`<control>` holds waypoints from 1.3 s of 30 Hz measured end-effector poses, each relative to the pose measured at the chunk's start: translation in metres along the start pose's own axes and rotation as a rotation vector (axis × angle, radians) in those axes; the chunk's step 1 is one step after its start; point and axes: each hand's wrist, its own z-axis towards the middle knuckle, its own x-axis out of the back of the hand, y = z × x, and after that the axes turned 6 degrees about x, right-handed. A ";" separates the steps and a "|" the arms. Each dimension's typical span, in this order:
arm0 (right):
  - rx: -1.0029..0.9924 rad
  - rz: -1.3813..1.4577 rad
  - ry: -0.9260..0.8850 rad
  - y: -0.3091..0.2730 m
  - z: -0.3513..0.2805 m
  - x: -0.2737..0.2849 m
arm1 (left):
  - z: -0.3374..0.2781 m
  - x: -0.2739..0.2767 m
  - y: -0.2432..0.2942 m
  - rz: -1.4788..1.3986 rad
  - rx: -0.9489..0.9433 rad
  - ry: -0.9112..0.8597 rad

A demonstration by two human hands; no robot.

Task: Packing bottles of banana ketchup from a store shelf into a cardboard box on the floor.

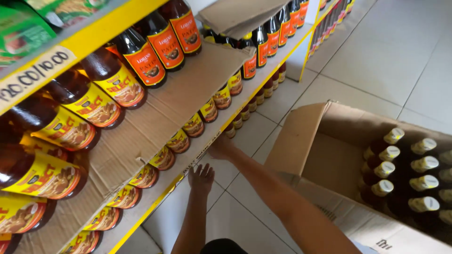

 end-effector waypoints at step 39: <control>-0.087 0.196 0.662 -0.024 -0.242 0.396 | -0.211 -0.265 -0.158 0.789 0.431 -0.598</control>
